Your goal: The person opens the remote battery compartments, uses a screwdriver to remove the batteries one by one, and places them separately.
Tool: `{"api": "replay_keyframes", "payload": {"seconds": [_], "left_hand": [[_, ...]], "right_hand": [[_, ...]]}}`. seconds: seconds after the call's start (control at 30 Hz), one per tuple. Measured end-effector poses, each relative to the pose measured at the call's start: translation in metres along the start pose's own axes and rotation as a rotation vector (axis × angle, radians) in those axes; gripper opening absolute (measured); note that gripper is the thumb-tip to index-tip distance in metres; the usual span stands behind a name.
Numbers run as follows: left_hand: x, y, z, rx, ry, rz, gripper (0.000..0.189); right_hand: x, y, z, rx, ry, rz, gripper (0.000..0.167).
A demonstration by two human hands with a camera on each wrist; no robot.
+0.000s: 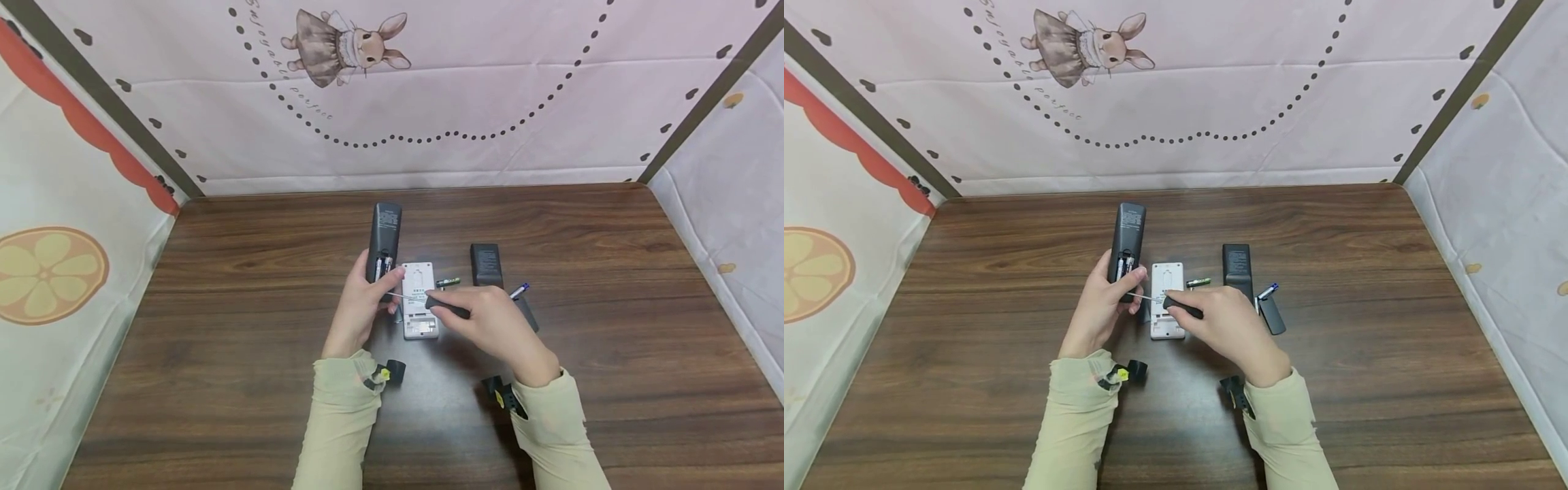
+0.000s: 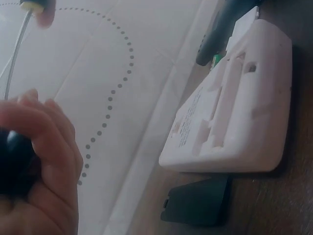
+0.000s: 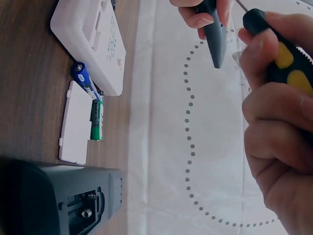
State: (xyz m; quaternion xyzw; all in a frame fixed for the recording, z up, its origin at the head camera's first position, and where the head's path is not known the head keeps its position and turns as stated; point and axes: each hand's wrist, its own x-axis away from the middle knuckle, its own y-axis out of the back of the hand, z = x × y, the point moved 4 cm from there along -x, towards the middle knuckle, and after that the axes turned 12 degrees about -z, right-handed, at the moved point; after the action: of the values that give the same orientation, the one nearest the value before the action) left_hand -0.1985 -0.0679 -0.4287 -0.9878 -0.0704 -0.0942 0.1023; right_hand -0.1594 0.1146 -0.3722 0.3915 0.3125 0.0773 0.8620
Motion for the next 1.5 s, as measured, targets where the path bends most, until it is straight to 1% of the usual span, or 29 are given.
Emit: {"api": "replay_keyframes", "payload": {"seconds": [0.13,0.23,0.47,0.67,0.77,0.93,1.17,1.33,1.43,1.5], "left_hand": [[0.0,-0.001,-0.001,0.039,-0.009,-0.031,0.046],[0.0,0.0,-0.001,0.062,-0.011,-0.051,0.046],[0.0,0.002,-0.001,0.083,-0.003,-0.102,0.046],[-0.001,0.004,-0.001,0.11,0.0,-0.131,0.039],[-0.002,0.006,-0.001,0.129,0.001,-0.139,0.038],[-0.002,0.01,-0.001,0.149,0.006,-0.133,0.039],[-0.001,0.012,0.0,0.254,0.023,-0.122,0.034],[-0.002,0.014,0.0,0.293,0.043,-0.111,0.038],[-0.002,0.015,0.0,0.315,0.049,-0.105,0.038],[-0.003,0.016,0.0,0.31,0.06,-0.104,0.037]], "right_hand": [[-0.001,0.0,0.005,0.035,0.042,-0.066,0.026],[-0.001,-0.001,0.007,0.042,0.06,-0.099,0.026],[-0.002,-0.004,0.009,0.047,0.06,-0.132,0.025],[-0.001,-0.004,0.009,0.062,0.071,-0.165,0.024],[-0.001,-0.005,0.009,0.062,0.077,-0.164,0.025],[-0.003,-0.007,0.012,0.055,0.076,-0.15,0.025],[-0.003,-0.007,0.013,0.039,0.104,-0.16,0.027],[-0.002,-0.008,0.01,0.018,0.094,-0.143,0.027],[-0.002,-0.009,0.008,-0.003,0.087,-0.122,0.028],[-0.002,-0.009,0.007,-0.013,0.082,-0.116,0.028]]}}
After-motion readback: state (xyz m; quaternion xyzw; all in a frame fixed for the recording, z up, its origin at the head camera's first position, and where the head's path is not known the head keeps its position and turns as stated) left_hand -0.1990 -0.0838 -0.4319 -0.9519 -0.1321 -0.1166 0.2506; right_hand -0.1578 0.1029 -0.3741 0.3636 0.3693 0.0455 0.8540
